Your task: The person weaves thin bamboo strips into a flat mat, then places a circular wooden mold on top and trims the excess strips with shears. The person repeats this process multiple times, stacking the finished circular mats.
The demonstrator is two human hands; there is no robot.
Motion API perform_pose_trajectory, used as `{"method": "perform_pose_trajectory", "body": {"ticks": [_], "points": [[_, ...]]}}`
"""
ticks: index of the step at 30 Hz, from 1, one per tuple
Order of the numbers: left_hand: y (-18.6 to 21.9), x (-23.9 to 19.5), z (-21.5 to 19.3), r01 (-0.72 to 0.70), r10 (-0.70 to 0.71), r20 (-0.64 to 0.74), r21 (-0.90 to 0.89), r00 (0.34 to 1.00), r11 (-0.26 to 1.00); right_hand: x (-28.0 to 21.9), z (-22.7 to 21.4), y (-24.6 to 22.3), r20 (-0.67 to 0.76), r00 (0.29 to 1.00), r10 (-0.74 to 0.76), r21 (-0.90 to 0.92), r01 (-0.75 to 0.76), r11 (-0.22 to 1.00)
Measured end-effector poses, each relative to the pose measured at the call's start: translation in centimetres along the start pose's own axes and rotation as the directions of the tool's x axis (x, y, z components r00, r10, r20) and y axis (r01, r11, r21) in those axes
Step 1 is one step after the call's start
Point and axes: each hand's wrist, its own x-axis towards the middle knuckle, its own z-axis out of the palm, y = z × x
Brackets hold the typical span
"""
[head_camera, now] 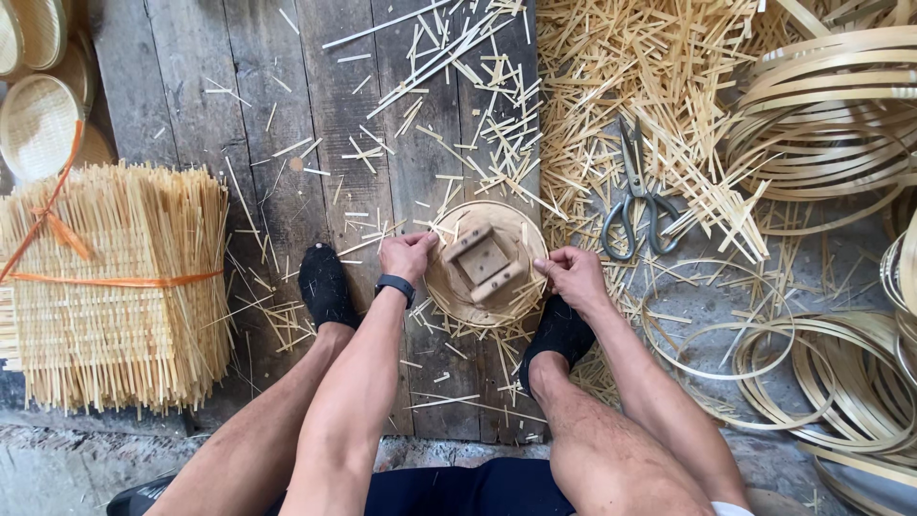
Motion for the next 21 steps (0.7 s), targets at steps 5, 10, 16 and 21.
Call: {"method": "perform_pose_trajectory", "body": {"ticks": [5, 10, 16, 21], "points": [[-2.3, -3.3, -0.7, 0.435, -0.147, 0.427, -0.727, 0.892, 0.532, -2.6, -0.5, -1.5, 0.288, 0.957, 0.046, 0.502, -0.192, 0.843], [-6.0, -6.9, 1.7, 0.527, -0.149, 0.537, -0.670, 0.830, 0.523, -1.5, 1.5, 0.8, 0.166, 0.979, 0.115, 0.275, -0.158, 0.948], [-6.3, -6.2, 3.8, 0.552, -0.307, 0.461, -0.648, 0.833, 0.525, -0.1, 2.7, 3.3, 0.040, 0.990, 0.136, 0.237, -0.141, 0.961], [-5.9, -8.3, 3.7, 0.545, -0.235, 0.496, -0.698, 0.836, 0.465, -0.9, 2.4, 3.0, 0.090, 0.994, 0.064, 0.281, -0.087, 0.956]]}}
